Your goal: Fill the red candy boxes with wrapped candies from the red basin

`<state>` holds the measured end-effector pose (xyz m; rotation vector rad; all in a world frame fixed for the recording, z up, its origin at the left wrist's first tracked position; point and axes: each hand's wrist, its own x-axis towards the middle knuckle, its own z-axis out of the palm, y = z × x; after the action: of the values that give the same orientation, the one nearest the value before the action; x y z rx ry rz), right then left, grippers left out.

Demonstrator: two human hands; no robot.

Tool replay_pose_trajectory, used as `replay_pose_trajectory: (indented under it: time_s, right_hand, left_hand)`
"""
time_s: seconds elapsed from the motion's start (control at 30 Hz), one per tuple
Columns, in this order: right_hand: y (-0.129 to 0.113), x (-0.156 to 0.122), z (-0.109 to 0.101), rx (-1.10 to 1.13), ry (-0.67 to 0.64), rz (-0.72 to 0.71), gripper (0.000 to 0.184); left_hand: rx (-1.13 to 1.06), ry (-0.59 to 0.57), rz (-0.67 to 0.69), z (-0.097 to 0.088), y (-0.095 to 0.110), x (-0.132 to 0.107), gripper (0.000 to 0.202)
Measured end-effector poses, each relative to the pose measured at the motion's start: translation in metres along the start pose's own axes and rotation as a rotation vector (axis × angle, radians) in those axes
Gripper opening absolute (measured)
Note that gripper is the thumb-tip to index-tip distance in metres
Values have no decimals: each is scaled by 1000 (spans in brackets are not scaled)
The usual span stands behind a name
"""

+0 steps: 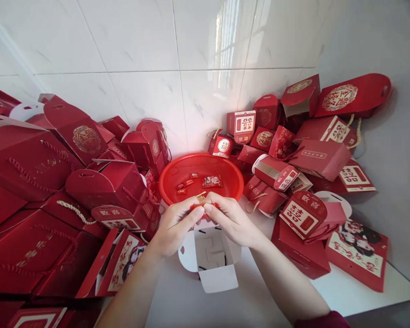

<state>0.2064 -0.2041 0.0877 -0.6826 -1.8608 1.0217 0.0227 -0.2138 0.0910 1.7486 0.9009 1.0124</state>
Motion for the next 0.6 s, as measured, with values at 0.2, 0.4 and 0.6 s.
replay_pose_trajectory:
  time_s: [0.2, 0.4, 0.6]
  right_hand:
    - [-2, -2, -6, -133, 78, -210, 35]
    - [2, -1, -5, -178, 146, -268, 26]
    - [0, -3, -5, -165, 139, -276, 15]
  left_hand:
    - [-42, 81, 7, -5, 1, 0, 38]
    - [-159, 23, -72, 0, 0, 0, 35]
    - [-207, -67, -61, 2, 5, 2, 36]
